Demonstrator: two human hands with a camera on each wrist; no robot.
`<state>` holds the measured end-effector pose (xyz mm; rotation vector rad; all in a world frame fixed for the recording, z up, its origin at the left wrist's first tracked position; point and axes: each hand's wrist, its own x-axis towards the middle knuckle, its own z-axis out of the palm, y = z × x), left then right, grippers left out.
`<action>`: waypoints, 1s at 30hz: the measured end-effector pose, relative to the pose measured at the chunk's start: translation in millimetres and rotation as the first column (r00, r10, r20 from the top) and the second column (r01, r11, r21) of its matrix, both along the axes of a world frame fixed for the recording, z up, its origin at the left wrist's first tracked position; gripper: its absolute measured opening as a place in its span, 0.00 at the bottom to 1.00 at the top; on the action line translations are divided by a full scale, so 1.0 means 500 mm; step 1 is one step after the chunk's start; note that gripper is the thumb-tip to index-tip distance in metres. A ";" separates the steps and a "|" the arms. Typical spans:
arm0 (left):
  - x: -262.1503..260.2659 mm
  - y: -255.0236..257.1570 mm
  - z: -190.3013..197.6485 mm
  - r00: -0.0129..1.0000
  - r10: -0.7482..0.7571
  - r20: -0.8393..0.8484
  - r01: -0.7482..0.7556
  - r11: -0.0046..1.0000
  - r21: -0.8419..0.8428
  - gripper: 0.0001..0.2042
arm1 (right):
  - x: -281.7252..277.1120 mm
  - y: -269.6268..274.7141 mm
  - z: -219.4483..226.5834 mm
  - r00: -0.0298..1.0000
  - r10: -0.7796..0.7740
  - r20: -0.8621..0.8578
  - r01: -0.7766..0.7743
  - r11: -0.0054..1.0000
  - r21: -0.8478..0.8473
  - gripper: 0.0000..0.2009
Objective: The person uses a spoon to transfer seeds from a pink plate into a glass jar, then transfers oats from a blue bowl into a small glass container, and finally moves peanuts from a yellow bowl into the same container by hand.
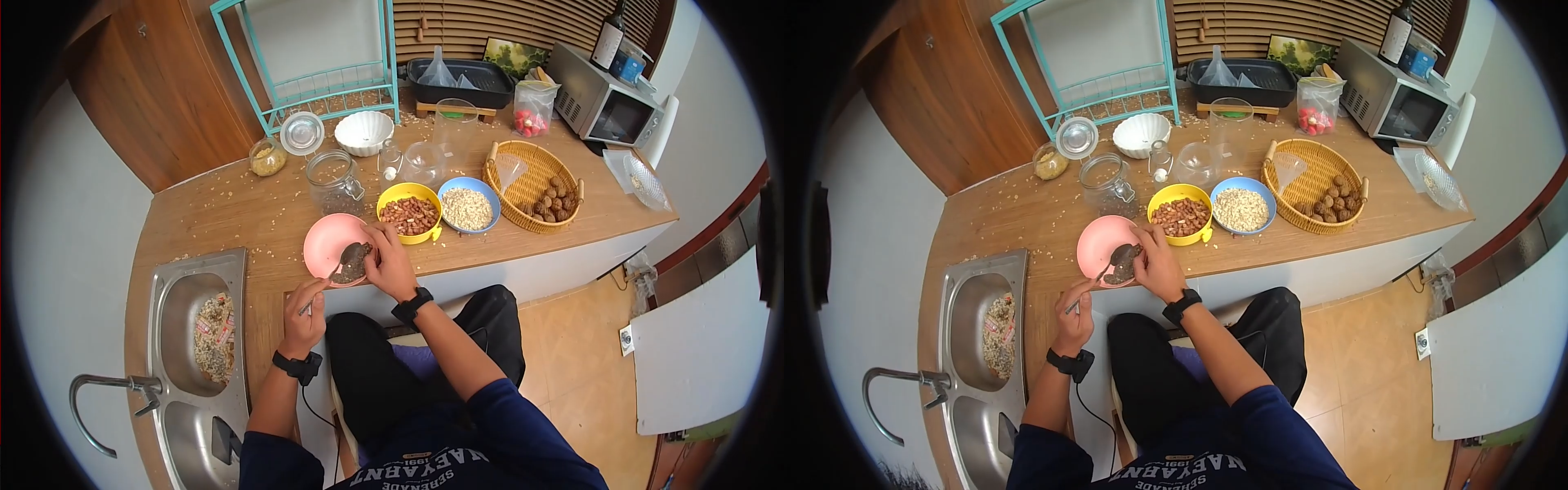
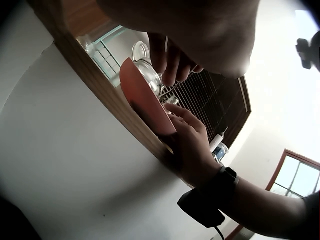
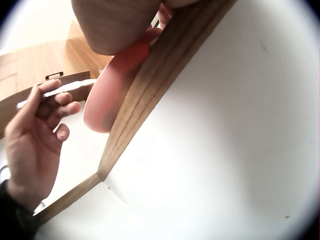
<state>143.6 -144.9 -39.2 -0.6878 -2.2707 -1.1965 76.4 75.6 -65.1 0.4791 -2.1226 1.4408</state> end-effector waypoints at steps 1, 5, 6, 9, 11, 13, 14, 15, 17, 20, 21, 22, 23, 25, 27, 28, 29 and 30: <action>-0.001 0.002 -0.003 1.000 -0.005 0.001 0.005 1.000 -0.002 0.12 | -0.001 -0.001 -0.004 1.000 -0.017 -0.014 0.017 1.000 0.004 0.26; -0.013 -0.004 -0.012 0.996 0.084 0.028 -0.086 0.993 0.084 0.12 | -0.008 -0.010 -0.019 0.992 -0.085 -0.089 0.088 0.996 0.032 0.25; -0.015 -0.007 -0.012 0.993 0.102 0.053 -0.108 0.988 0.113 0.12 | -0.008 -0.012 -0.023 0.992 -0.083 -0.090 0.086 0.996 0.030 0.25; -0.005 -0.009 -0.005 0.986 0.057 0.157 -0.067 0.996 0.054 0.11 | -0.004 -0.013 -0.025 0.997 -0.072 -0.028 0.073 0.997 0.023 0.25; -0.004 0.004 0.003 0.997 0.016 0.078 -0.017 1.000 0.014 0.10 | -0.007 -0.012 -0.025 0.989 -0.092 -0.115 0.101 0.992 0.080 0.25; -0.007 0.009 0.003 1.000 -0.025 0.000 0.025 0.999 -0.030 0.10 | -0.003 -0.012 -0.019 0.994 -0.075 -0.079 0.079 0.996 0.046 0.26; -0.009 0.008 0.000 0.999 0.000 -0.047 -0.004 0.998 -0.069 0.10 | -0.002 -0.013 -0.015 0.997 -0.059 -0.046 0.060 0.998 0.011 0.27; -0.010 0.007 -0.002 0.995 0.023 -0.095 -0.033 0.994 -0.107 0.10 | -0.002 -0.013 -0.015 0.997 -0.057 -0.044 0.058 0.998 0.009 0.27; -0.013 0.005 0.001 0.996 0.033 -0.080 -0.041 0.993 -0.113 0.10 | -0.002 -0.013 -0.017 0.997 -0.071 -0.043 0.072 0.997 0.035 0.28; -0.010 0.008 0.009 0.998 -0.004 -0.057 -0.003 0.993 -0.119 0.10 | -0.004 -0.012 -0.015 0.995 -0.071 -0.068 0.074 0.996 0.039 0.29; -0.007 0.010 0.010 0.998 -0.046 -0.043 0.041 0.992 -0.119 0.10 | -0.005 -0.011 -0.015 0.995 -0.071 -0.069 0.074 0.997 0.038 0.29; -0.006 0.011 0.010 0.998 -0.044 -0.044 0.039 0.992 -0.120 0.10 | -0.004 -0.010 -0.016 0.998 -0.052 -0.037 0.053 0.998 0.039 0.30; -0.004 0.011 0.009 0.998 -0.056 -0.038 0.051 0.992 -0.118 0.10 | -0.003 -0.010 -0.017 1.000 -0.031 -0.004 0.031 0.999 0.038 0.31; -0.002 0.011 0.005 0.997 -0.065 -0.031 0.061 0.991 -0.120 0.10 | 0.001 -0.009 -0.018 1.000 -0.019 0.013 0.018 0.999 0.039 0.30; -0.006 0.012 -0.002 0.997 0.041 -0.071 -0.047 0.995 -0.092 0.10 | -0.002 -0.008 -0.015 0.999 -0.014 0.028 0.013 0.999 0.039 0.30; -0.010 0.013 -0.001 0.997 0.037 -0.069 -0.044 0.994 -0.095 0.10 | -0.002 -0.007 -0.015 1.000 -0.021 0.007 0.021 0.999 0.049 0.30; -0.013 0.014 0.002 0.998 0.032 -0.055 -0.038 0.994 -0.101 0.10 | -0.001 -0.008 -0.016 1.000 -0.026 -0.014 0.027 0.998 0.059 0.30; -0.014 0.013 0.004 0.999 0.030 -0.041 -0.034 0.994 -0.105 0.10 | 0.001 -0.009 -0.017 1.000 -0.026 -0.010 0.027 0.998 0.055 0.30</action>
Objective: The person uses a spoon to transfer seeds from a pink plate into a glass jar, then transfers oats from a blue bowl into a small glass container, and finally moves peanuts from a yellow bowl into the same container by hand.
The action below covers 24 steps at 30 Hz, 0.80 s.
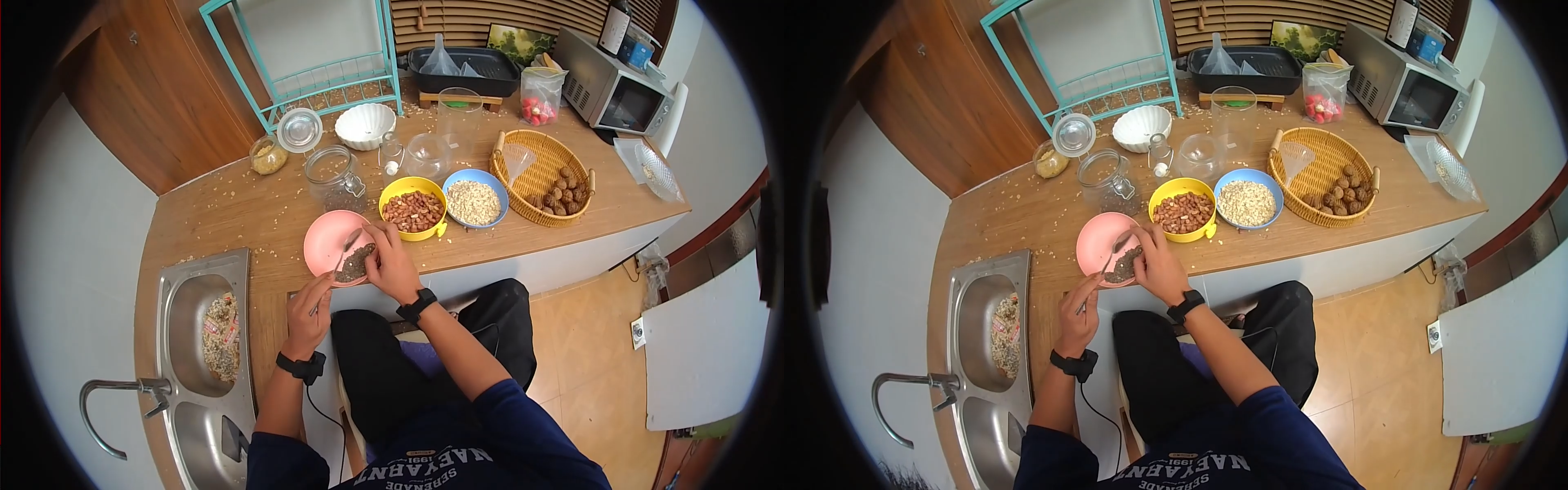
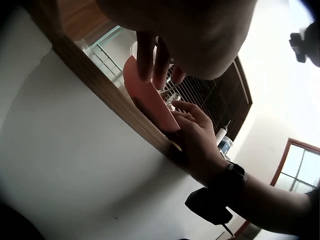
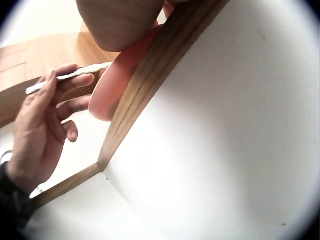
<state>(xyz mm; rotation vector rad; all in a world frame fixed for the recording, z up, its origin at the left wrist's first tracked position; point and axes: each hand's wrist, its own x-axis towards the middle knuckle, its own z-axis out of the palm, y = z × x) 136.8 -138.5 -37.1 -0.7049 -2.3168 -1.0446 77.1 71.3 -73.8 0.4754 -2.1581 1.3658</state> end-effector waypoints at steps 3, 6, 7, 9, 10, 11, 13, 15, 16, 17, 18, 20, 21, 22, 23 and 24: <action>0.004 -0.003 0.000 0.997 -0.081 -0.015 0.080 0.996 -0.038 0.10 | 0.002 0.001 0.004 0.997 0.028 0.078 -0.028 1.000 -0.002 0.29; 0.010 -0.004 -0.032 0.968 -0.114 0.226 0.046 0.958 0.284 0.10 | 0.000 0.001 0.003 0.998 0.018 0.066 -0.017 1.000 -0.010 0.29; 0.011 -0.007 -0.031 0.965 -0.113 0.235 0.044 0.959 0.278 0.10 | 0.001 0.000 0.003 0.997 0.018 0.071 -0.019 1.000 0.009 0.29; 0.004 -0.011 -0.024 0.961 0.037 0.274 -0.129 0.937 0.324 0.11 | 0.003 -0.001 0.004 0.997 0.018 0.078 -0.020 0.999 0.031 0.28; 0.000 -0.013 -0.023 0.961 0.036 0.276 -0.128 0.937 0.325 0.11 | 0.003 -0.002 0.004 0.998 0.018 0.068 -0.021 0.999 0.034 0.28; -0.002 -0.017 -0.022 0.959 0.054 0.280 -0.149 0.931 0.333 0.11 | 0.003 -0.001 0.004 0.998 0.019 0.058 -0.021 0.999 0.038 0.28; 0.000 -0.017 -0.025 0.954 0.080 0.289 -0.179 0.925 0.336 0.11 | 0.002 0.003 0.002 0.999 0.020 0.049 -0.021 0.999 0.026 0.28; 0.000 -0.020 -0.024 0.979 0.004 0.201 -0.049 0.975 0.217 0.11 | -0.002 -0.002 0.003 0.999 0.028 0.037 -0.029 1.000 0.003 0.28; 0.002 -0.021 -0.020 0.979 0.012 0.204 -0.056 0.976 0.212 0.11 | -0.003 -0.003 0.004 0.999 0.020 0.047 -0.020 1.000 -0.001 0.28; 0.004 -0.019 -0.014 0.982 0.015 0.187 -0.052 0.979 0.195 0.11 | -0.004 -0.001 0.004 0.998 0.011 0.057 -0.011 1.000 -0.003 0.28; 0.008 -0.017 -0.010 0.985 0.015 0.172 -0.046 0.983 0.177 0.11 | -0.004 0.001 0.003 0.998 0.014 0.062 -0.014 1.000 -0.008 0.28; 0.013 -0.015 -0.007 0.981 0.072 0.182 -0.110 0.972 0.208 0.11 | -0.002 0.004 0.009 0.991 0.025 0.130 -0.026 1.000 0.003 0.28; 0.012 -0.013 -0.004 0.975 0.126 0.185 -0.171 0.954 0.248 0.11 | -0.002 0.004 0.008 0.991 0.022 0.129 -0.022 1.000 -0.003 0.28; 0.011 -0.014 -0.002 0.976 0.122 0.181 -0.165 0.955 0.246 0.11 | -0.002 0.003 0.009 0.991 0.036 0.127 -0.035 0.999 -0.013 0.28; 0.014 -0.019 -0.004 0.973 0.096 0.209 -0.147 0.959 0.243 0.11 | -0.004 0.005 0.008 0.991 0.052 0.126 -0.050 0.999 -0.019 0.27; 0.019 -0.022 -0.007 0.967 0.071 0.244 -0.131 0.962 0.240 0.11 | -0.006 0.008 0.005 0.990 0.051 0.131 -0.049 0.999 -0.016 0.27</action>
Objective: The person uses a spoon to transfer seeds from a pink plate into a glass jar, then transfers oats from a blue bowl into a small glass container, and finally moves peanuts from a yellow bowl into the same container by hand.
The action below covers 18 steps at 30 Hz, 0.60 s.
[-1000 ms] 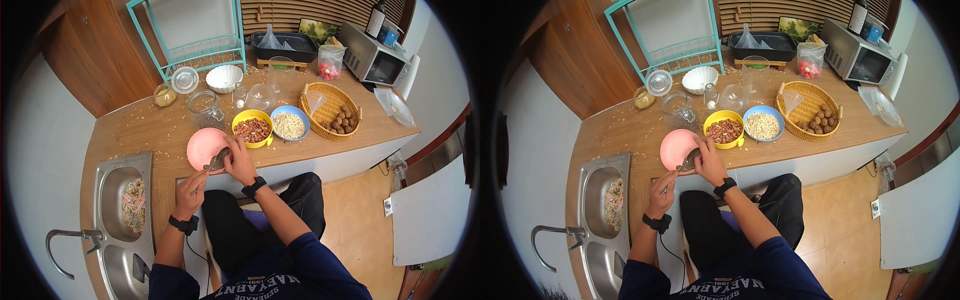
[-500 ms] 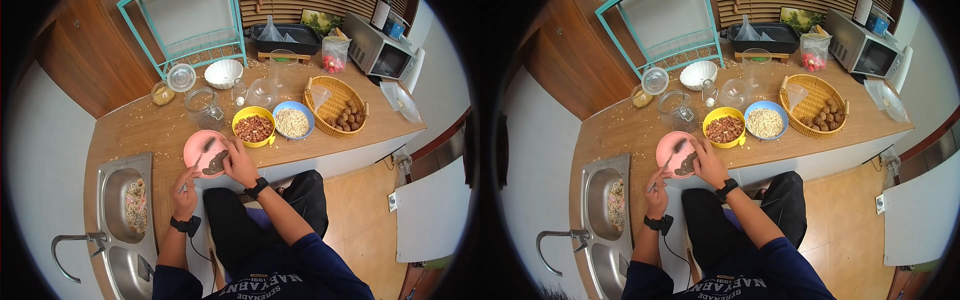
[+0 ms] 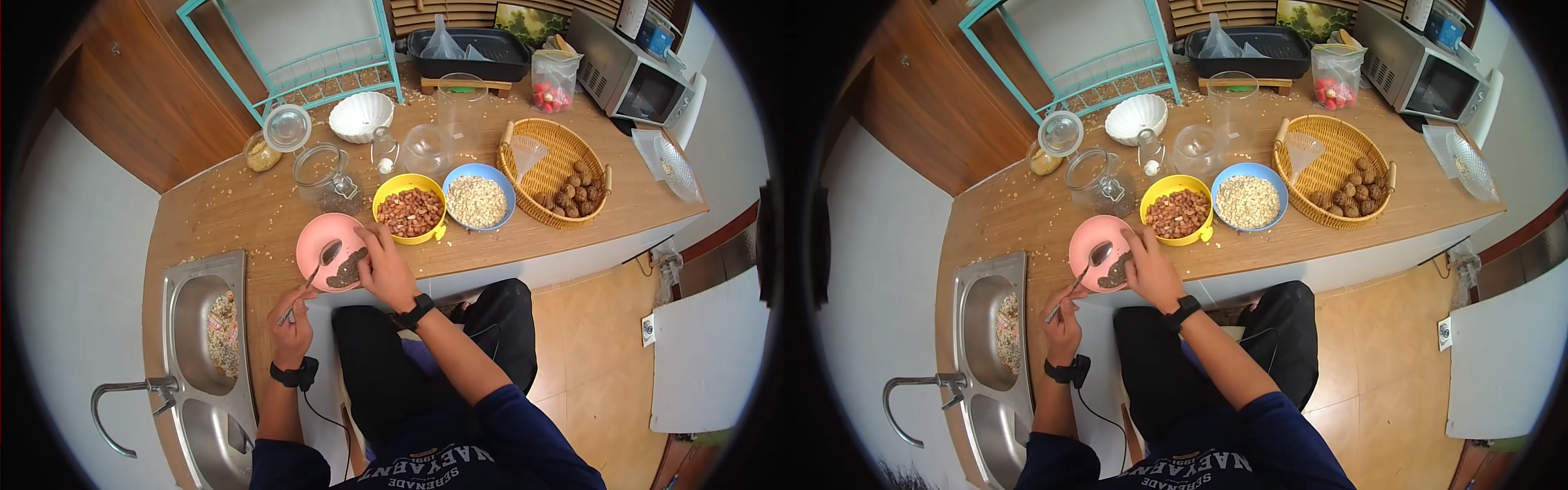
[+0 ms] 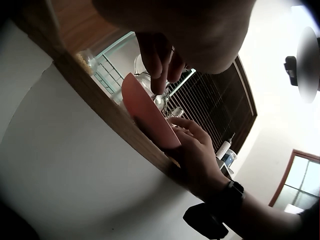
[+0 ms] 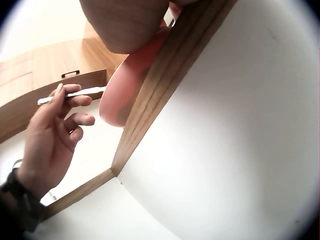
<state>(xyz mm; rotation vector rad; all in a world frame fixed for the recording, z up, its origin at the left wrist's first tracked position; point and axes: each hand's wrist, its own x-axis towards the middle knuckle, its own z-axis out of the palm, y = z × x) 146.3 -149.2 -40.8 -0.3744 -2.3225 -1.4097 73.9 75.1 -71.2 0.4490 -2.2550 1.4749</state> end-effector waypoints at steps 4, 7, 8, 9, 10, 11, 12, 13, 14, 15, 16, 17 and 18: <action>0.009 0.001 0.012 0.991 -0.117 -0.072 0.104 0.980 -0.171 0.11 | -0.002 0.000 0.003 0.999 0.001 -0.039 -0.002 1.000 -0.024 0.29; 0.019 0.014 0.022 0.999 0.013 -0.048 -0.019 0.989 -0.144 0.11 | 0.003 -0.001 0.002 1.000 0.013 -0.019 -0.013 1.000 -0.017 0.28; 0.021 0.020 0.029 1.000 0.003 -0.013 -0.005 0.982 -0.189 0.11 | 0.004 -0.003 0.001 1.000 0.008 -0.014 -0.008 1.000 -0.016 0.28; 0.019 0.026 0.035 1.000 -0.009 0.019 0.013 0.973 -0.232 0.11 | 0.002 -0.002 0.002 1.000 -0.001 -0.013 0.000 1.000 -0.013 0.28; 0.018 0.028 0.036 1.000 -0.009 0.013 0.012 0.972 -0.233 0.11 | -0.002 -0.001 0.004 1.000 -0.001 -0.019 0.000 1.000 -0.014 0.28; 0.022 0.031 0.034 0.999 -0.034 -0.003 0.033 0.978 -0.204 0.11 | -0.001 0.000 0.005 1.000 0.013 -0.012 -0.013 1.000 -0.010 0.28; 0.027 0.032 0.031 0.998 -0.060 -0.015 0.057 0.983 -0.175 0.12 | 0.001 0.001 0.005 1.000 0.026 0.000 -0.026 1.000 -0.008 0.29; 0.033 0.032 0.028 0.998 -0.061 -0.011 0.058 0.982 -0.178 0.12 | 0.003 0.003 0.003 1.000 0.025 0.003 -0.025 1.000 -0.011 0.29; 0.039 0.029 0.027 0.999 0.033 -0.006 -0.034 0.991 -0.127 0.11 | 0.004 0.002 0.001 1.000 0.019 -0.006 -0.019 1.000 0.009 0.29; 0.039 0.026 0.028 0.992 0.128 0.000 -0.127 0.989 -0.075 0.10 | 0.002 0.002 0.002 1.000 0.014 -0.019 -0.014 0.999 0.030 0.29; 0.036 0.023 0.036 0.992 0.129 -0.005 -0.129 0.989 -0.075 0.10 | -0.001 0.000 0.000 1.000 0.016 -0.024 -0.015 0.999 0.029 0.29; 0.036 0.020 0.048 0.986 0.161 -0.045 -0.165 0.980 -0.110 0.10 | -0.002 -0.002 -0.003 0.999 0.006 -0.046 -0.005 1.000 0.026 0.30; 0.040 0.022 0.063 0.978 0.192 -0.082 -0.203 0.969 -0.144 0.10 | 0.000 -0.003 -0.004 0.998 -0.001 -0.064 0.003 1.000 0.022 0.30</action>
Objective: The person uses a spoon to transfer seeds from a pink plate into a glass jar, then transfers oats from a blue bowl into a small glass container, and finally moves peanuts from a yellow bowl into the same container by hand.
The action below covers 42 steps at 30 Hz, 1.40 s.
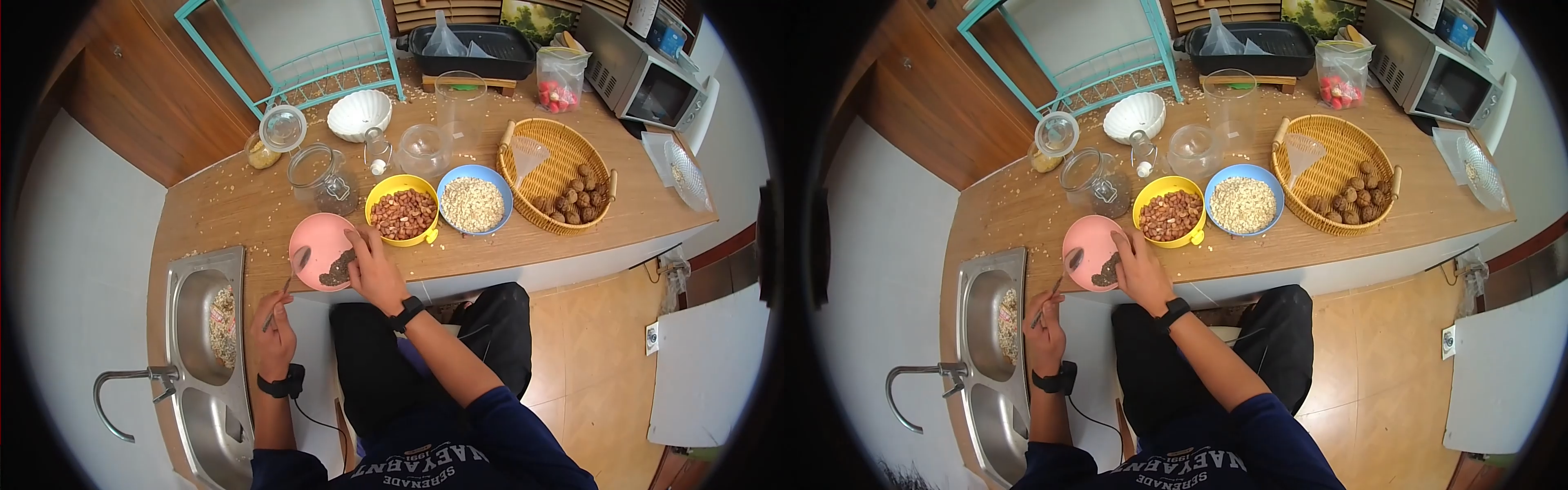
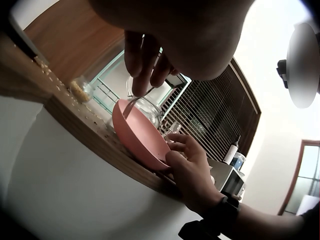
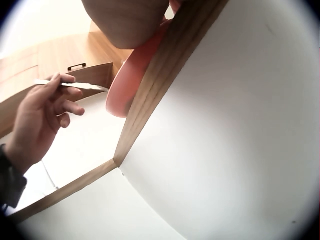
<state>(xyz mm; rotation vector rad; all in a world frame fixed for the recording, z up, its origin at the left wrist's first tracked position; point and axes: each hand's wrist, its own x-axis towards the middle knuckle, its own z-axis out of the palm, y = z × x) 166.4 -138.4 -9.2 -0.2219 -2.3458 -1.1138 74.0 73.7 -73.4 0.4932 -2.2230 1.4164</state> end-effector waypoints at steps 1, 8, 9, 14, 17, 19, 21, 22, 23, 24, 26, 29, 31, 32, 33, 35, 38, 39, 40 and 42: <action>0.007 0.003 0.017 1.000 0.006 0.003 -0.006 1.000 -0.002 0.10 | 0.001 -0.001 -0.002 1.000 0.006 0.003 -0.006 1.000 -0.002 0.30; 0.021 0.016 0.070 0.995 0.029 0.092 -0.008 0.976 -0.219 0.10 | 0.003 -0.001 0.006 0.999 -0.001 0.054 0.005 0.996 -0.084 0.29; 0.019 0.019 0.069 0.994 0.048 0.102 -0.030 0.986 -0.166 0.11 | -0.001 0.001 0.007 0.998 -0.003 0.059 0.009 0.995 -0.102 0.28; 0.014 0.015 0.024 0.964 0.120 0.239 -0.169 0.966 0.196 0.15 | -0.001 -0.001 0.003 0.999 -0.013 0.036 0.016 0.995 -0.098 0.26; 0.008 0.024 0.008 0.967 0.106 0.233 -0.187 0.914 0.361 0.16 | 0.000 0.000 0.000 1.000 -0.016 0.022 0.018 0.998 -0.063 0.26; 0.006 0.030 -0.007 0.965 0.099 0.242 -0.193 0.894 0.404 0.17 | 0.001 -0.002 0.001 1.000 -0.016 0.026 0.017 0.999 -0.044 0.25; -0.004 0.042 -0.032 0.964 0.115 0.238 -0.228 0.819 0.527 0.16 | -0.001 -0.002 0.001 0.999 -0.046 0.003 0.046 0.998 -0.033 0.25; -0.010 0.049 -0.044 0.965 0.113 0.237 -0.226 0.818 0.529 0.16 | -0.002 -0.002 -0.001 0.999 -0.047 0.001 0.047 0.998 -0.031 0.25; -0.016 0.058 -0.052 0.960 0.107 0.257 -0.248 0.749 0.615 0.16 | -0.002 -0.002 -0.002 0.999 -0.045 0.006 0.045 0.998 -0.040 0.25; -0.022 0.067 -0.060 0.956 0.099 0.275 -0.269 0.670 0.692 0.16 | -0.002 -0.002 -0.004 0.999 -0.041 0.009 0.042 0.998 -0.050 0.26; -0.032 0.088 -0.068 0.954 0.058 0.294 -0.266 0.616 0.742 0.15 | 0.000 0.001 -0.003 0.999 -0.041 0.009 0.042 0.998 -0.047 0.25; -0.045 0.109 -0.070 0.947 -0.029 0.319 -0.257 0.523 0.813 0.15 | 0.001 0.004 -0.006 0.999 -0.046 -0.024 0.044 0.998 -0.044 0.26; -0.050 0.113 -0.073 0.944 -0.072 0.322 -0.248 0.485 0.838 0.15 | -0.002 0.004 -0.009 0.997 -0.047 -0.062 0.044 0.998 -0.042 0.26; -0.053 0.113 -0.078 0.940 -0.106 0.324 -0.250 0.435 0.865 0.16 | -0.004 0.005 -0.011 0.994 -0.055 -0.093 0.050 0.997 -0.055 0.26; -0.056 0.113 -0.082 0.935 -0.140 0.324 -0.251 0.384 0.889 0.17 | -0.005 0.004 -0.012 0.990 -0.064 -0.124 0.056 0.996 -0.068 0.26; -0.058 0.115 -0.088 0.942 -0.155 0.298 -0.233 0.336 0.913 0.18 | -0.002 0.003 -0.010 0.992 -0.055 -0.113 0.046 0.996 -0.073 0.27; -0.061 0.112 -0.094 0.953 -0.158 0.257 -0.206 0.280 0.937 0.19 | 0.000 0.001 -0.006 0.996 -0.052 -0.075 0.047 0.997 -0.067 0.26; -0.061 0.112 -0.095 0.960 -0.142 0.243 -0.198 0.271 0.942 0.19 | 0.000 0.000 -0.006 0.997 -0.054 -0.047 0.052 0.997 -0.054 0.25; -0.060 0.112 -0.092 0.959 -0.148 0.240 -0.194 0.272 0.942 0.19 | 0.001 -0.001 -0.009 0.997 -0.061 -0.050 0.058 0.997 -0.055 0.25; -0.056 0.112 -0.086 0.961 -0.115 0.250 -0.198 0.341 0.919 0.19 | -0.001 -0.004 -0.016 0.998 -0.056 -0.011 0.055 0.998 -0.030 0.24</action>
